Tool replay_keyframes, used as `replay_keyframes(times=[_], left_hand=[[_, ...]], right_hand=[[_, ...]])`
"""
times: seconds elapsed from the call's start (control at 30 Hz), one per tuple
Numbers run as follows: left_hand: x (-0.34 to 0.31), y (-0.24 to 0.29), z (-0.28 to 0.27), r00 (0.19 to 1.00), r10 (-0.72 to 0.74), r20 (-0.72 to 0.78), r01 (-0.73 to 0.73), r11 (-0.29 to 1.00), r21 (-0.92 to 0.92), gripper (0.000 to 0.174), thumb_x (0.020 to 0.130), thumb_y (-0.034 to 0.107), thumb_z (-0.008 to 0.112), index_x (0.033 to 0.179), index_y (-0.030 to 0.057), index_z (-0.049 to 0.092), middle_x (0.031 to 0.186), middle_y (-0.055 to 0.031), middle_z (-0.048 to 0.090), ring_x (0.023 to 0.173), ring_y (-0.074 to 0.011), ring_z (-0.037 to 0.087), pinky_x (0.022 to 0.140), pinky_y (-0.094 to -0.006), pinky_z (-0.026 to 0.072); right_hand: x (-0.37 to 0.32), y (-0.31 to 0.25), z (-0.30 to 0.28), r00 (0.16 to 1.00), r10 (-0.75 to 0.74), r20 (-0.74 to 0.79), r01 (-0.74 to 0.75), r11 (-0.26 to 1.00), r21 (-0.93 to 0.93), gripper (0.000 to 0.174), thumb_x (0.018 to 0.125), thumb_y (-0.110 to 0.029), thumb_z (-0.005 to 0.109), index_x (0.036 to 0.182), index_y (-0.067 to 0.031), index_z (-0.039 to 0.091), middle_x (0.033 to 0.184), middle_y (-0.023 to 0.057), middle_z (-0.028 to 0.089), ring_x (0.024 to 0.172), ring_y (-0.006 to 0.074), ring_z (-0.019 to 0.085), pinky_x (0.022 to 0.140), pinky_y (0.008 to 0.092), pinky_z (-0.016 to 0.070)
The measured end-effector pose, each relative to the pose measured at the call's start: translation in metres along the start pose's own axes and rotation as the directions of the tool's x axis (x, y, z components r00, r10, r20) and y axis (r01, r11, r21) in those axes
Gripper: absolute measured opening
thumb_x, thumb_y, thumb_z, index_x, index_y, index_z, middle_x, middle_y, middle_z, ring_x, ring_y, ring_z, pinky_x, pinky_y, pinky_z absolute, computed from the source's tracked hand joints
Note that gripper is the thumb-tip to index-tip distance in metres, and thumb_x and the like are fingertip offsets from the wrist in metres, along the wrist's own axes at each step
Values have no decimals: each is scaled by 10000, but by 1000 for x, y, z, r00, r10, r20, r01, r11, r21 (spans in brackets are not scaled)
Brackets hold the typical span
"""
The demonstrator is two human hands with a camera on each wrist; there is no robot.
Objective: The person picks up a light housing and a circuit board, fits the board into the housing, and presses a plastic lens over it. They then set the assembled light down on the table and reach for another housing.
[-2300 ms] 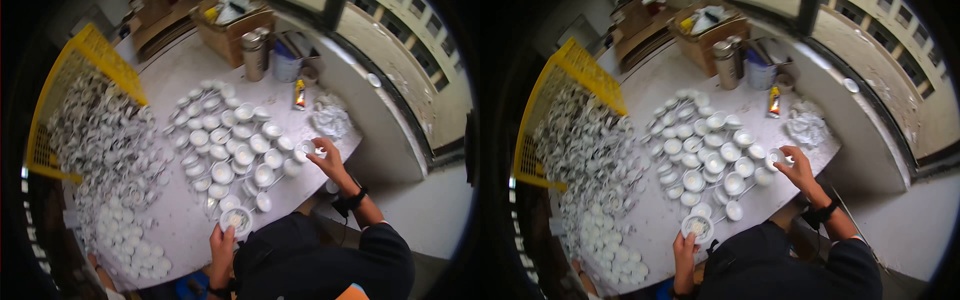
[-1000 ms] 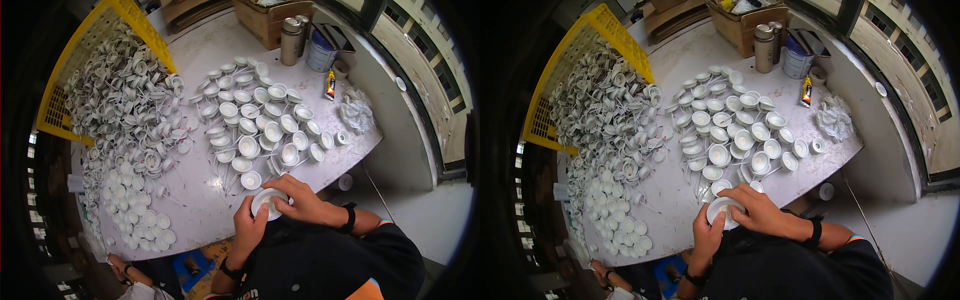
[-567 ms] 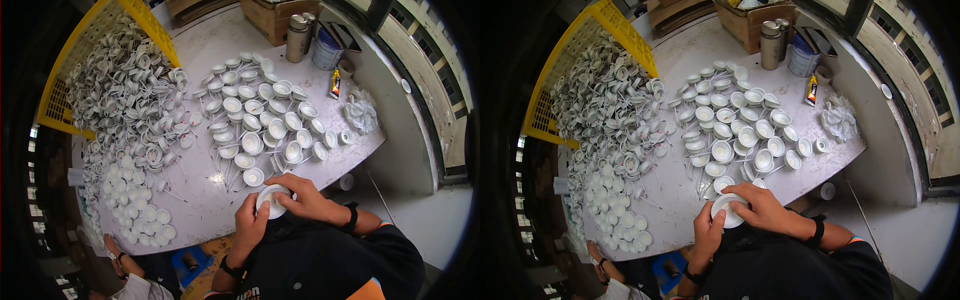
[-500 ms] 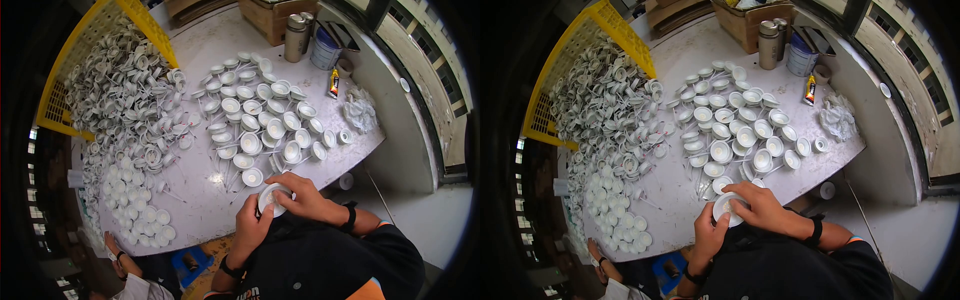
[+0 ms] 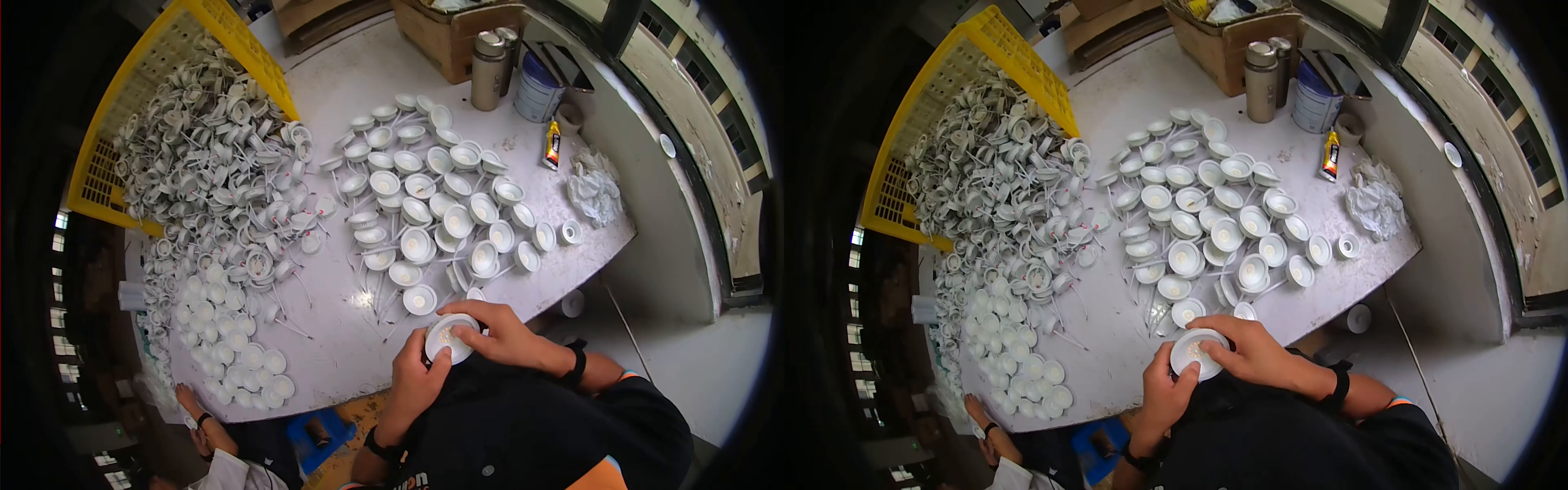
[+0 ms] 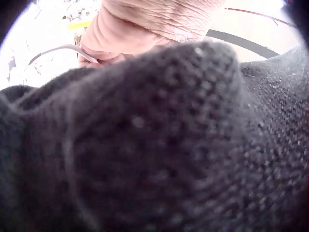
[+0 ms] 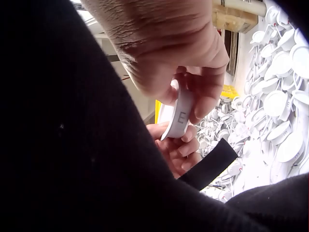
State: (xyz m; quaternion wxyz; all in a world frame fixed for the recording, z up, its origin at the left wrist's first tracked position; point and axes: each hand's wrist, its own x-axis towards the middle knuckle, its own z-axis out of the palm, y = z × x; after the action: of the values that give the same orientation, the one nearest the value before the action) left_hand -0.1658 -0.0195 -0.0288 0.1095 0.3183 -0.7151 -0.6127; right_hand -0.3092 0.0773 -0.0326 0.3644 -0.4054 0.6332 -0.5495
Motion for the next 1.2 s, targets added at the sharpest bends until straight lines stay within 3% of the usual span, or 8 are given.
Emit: replay_keyframes(times=[0.17, 0.37, 0.43, 0.53, 0.7, 0.9, 1.03, 1.2], left_hand=[[14, -15, 0, 1000, -4, 1, 4, 1000, -21, 294, 803, 133, 603, 1039, -25, 524, 879, -152, 614, 797, -188, 606, 696, -300, 469], [39, -36, -10, 1000, 6, -19, -8, 991, -130, 294, 835, 202, 619, 1008, -25, 549, 882, -95, 618, 775, -110, 571, 673, -261, 461], [69, -43, -30, 992, -104, -65, 102, 994, -32, 246, 858, 180, 586, 967, -36, 541, 852, -68, 617, 781, -93, 579, 643, -248, 457], [134, -78, -59, 958, -170, -230, 180, 983, 23, 301, 858, 259, 585, 945, -28, 559, 838, -71, 631, 761, -112, 602, 606, -239, 444], [204, -100, -70, 942, -59, -331, 155, 949, 273, 364, 815, 366, 600, 888, 10, 600, 797, -112, 654, 726, -212, 627, 663, -322, 466], [220, -94, -53, 925, -182, -333, 360, 700, 617, 388, 792, 441, 575, 877, 66, 627, 880, -93, 641, 921, -317, 544, 803, -468, 399], [221, -100, -46, 940, 22, -342, 250, 638, 728, 361, 768, 460, 602, 844, 110, 650, 976, -101, 568, 942, -319, 508, 783, -476, 395], [205, -115, -68, 845, 260, -467, 27, 851, 524, 234, 809, 315, 600, 865, 90, 631, 853, -91, 585, 803, -260, 557, 709, -396, 432]], right_hand=[[8, 9, -1, 1000, 1, -23, -3, 996, -85, 314, 829, -120, 552, 1133, -43, 549, 916, 141, 611, 691, 190, 568, 601, 295, 448], [19, 12, -8, 939, 341, 40, -343, 938, 49, 346, 830, -123, 568, 1165, -47, 527, 966, 141, 587, 724, 156, 576, 597, 277, 451], [23, 28, -4, 978, 140, -151, -127, 987, 96, 370, 831, -137, 590, 1183, -53, 514, 1048, 137, 542, 793, 149, 584, 609, 262, 459], [26, 34, -15, 990, 98, -96, -96, 995, 27, 385, 828, -149, 606, 1189, -58, 506, 1084, 128, 504, 836, 162, 587, 626, 266, 471], [26, 44, -21, 990, 142, 10, -140, 986, -89, 352, 819, -127, 604, 1156, -61, 524, 1047, 124, 511, 823, 190, 590, 648, 287, 482], [26, 49, -23, 980, 199, 16, -195, 971, -136, 339, 806, -102, 606, 1135, -59, 538, 1053, 124, 522, 822, 199, 586, 662, 292, 492], [33, 46, -22, 984, 165, 68, -153, 975, -158, 326, 798, -84, 607, 1117, -54, 550, 1046, 120, 529, 821, 198, 588, 652, 288, 494], [36, 41, -15, 985, 169, 40, -153, 954, -260, 319, 776, -32, 612, 1091, -48, 564, 1041, 123, 536, 812, 194, 593, 642, 283, 496]])
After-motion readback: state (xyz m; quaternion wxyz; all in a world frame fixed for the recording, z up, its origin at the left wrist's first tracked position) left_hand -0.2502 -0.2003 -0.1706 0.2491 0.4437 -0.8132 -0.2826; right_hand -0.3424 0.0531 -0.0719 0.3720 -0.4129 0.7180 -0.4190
